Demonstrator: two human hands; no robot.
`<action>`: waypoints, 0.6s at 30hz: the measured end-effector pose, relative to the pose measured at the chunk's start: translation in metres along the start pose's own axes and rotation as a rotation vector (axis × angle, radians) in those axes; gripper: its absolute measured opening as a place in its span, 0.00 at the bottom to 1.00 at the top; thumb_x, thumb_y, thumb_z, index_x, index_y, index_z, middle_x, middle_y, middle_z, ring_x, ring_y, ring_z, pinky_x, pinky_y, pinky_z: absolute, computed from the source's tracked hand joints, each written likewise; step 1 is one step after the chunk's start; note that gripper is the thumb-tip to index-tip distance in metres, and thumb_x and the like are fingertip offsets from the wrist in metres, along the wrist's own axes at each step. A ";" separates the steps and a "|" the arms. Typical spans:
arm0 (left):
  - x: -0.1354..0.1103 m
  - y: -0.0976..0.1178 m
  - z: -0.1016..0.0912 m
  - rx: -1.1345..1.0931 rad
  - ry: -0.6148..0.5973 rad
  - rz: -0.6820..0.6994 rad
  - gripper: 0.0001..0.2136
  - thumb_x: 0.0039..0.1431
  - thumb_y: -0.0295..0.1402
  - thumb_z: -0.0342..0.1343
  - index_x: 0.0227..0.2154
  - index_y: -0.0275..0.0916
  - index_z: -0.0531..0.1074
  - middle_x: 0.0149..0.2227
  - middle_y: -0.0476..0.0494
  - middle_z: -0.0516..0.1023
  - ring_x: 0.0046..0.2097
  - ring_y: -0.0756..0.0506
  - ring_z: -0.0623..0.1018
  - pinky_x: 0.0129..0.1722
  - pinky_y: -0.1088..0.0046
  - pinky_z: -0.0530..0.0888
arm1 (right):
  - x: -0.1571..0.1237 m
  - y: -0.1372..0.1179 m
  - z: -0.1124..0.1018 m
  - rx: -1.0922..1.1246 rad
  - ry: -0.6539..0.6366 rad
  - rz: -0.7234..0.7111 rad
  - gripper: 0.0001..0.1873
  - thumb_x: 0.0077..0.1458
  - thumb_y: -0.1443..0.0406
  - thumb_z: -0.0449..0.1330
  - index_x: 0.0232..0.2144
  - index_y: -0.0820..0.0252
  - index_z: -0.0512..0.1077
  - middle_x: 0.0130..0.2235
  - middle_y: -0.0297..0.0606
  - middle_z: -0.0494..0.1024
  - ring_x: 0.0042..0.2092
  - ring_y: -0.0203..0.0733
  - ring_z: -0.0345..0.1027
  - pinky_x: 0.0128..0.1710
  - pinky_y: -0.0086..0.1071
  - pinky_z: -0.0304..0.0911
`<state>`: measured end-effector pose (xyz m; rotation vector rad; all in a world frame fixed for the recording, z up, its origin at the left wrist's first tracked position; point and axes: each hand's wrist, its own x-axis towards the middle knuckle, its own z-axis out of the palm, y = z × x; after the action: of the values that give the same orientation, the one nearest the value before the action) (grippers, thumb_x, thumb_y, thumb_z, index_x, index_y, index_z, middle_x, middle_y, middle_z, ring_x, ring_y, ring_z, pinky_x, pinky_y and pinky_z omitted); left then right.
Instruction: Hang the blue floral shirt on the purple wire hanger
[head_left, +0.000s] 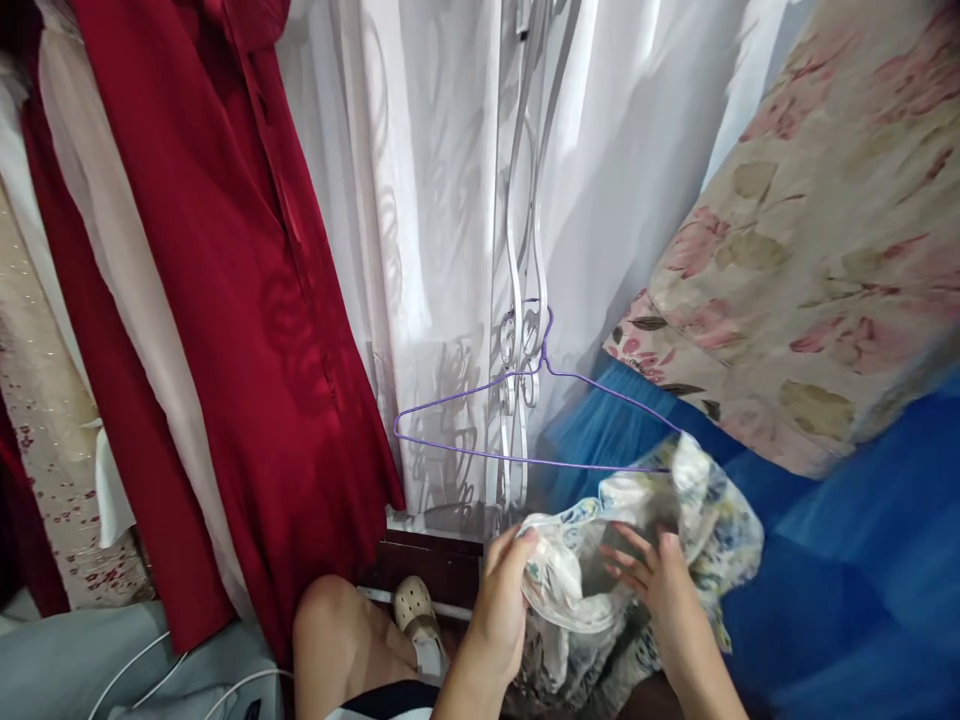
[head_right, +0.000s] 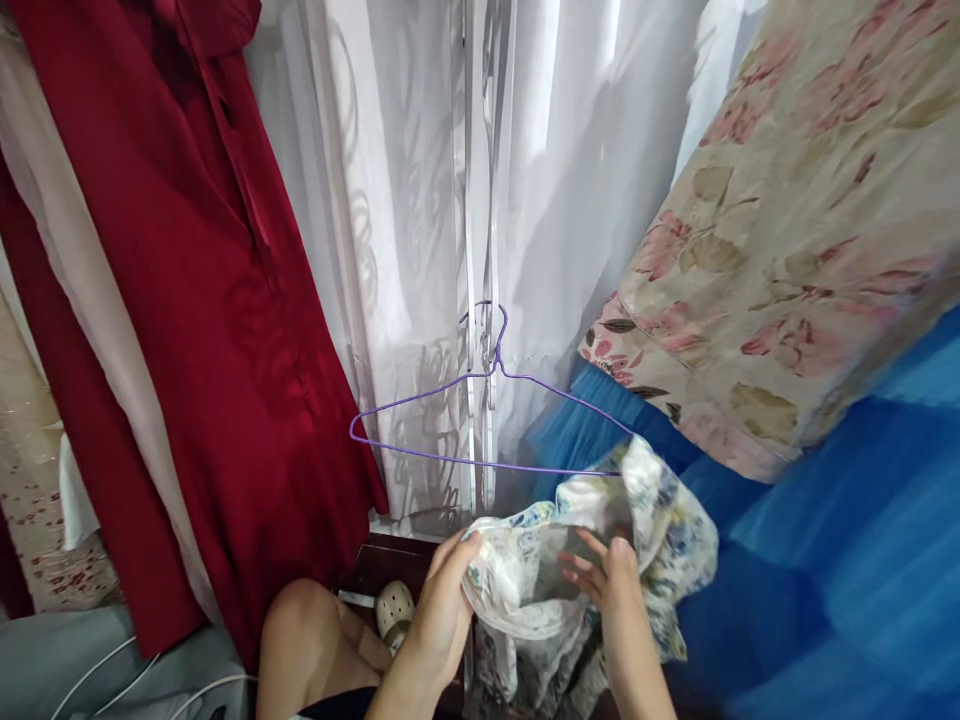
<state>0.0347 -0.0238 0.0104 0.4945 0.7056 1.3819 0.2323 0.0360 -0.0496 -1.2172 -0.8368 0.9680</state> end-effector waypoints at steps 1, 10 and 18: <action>-0.001 0.001 0.001 0.032 0.005 0.015 0.23 0.48 0.42 0.68 0.45 0.34 0.77 0.45 0.38 0.79 0.51 0.40 0.76 0.52 0.68 0.69 | -0.003 -0.003 -0.006 0.009 -0.040 0.131 0.47 0.49 0.33 0.51 0.60 0.58 0.66 0.43 0.51 0.81 0.40 0.58 0.77 0.43 0.50 0.70; -0.029 0.022 0.016 0.965 -0.478 0.537 0.09 0.60 0.38 0.59 0.31 0.38 0.74 0.43 0.41 0.74 0.52 0.41 0.70 0.55 0.65 0.64 | -0.092 -0.048 0.035 0.251 -0.448 0.482 0.38 0.51 0.38 0.57 0.52 0.59 0.73 0.43 0.44 0.81 0.49 0.54 0.73 0.54 0.43 0.64; -0.008 0.049 -0.028 0.827 -0.871 0.118 0.29 0.66 0.54 0.40 0.59 0.38 0.64 0.54 0.36 0.72 0.55 0.40 0.73 0.56 0.61 0.67 | -0.092 -0.087 0.024 -0.078 -0.681 0.388 0.24 0.41 0.55 0.72 0.39 0.62 0.75 0.38 0.40 0.79 0.41 0.47 0.72 0.44 0.34 0.66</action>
<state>-0.0201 -0.0275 0.0259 1.6852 0.4828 0.7807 0.1888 -0.0475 0.0388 -1.1437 -1.1934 1.7333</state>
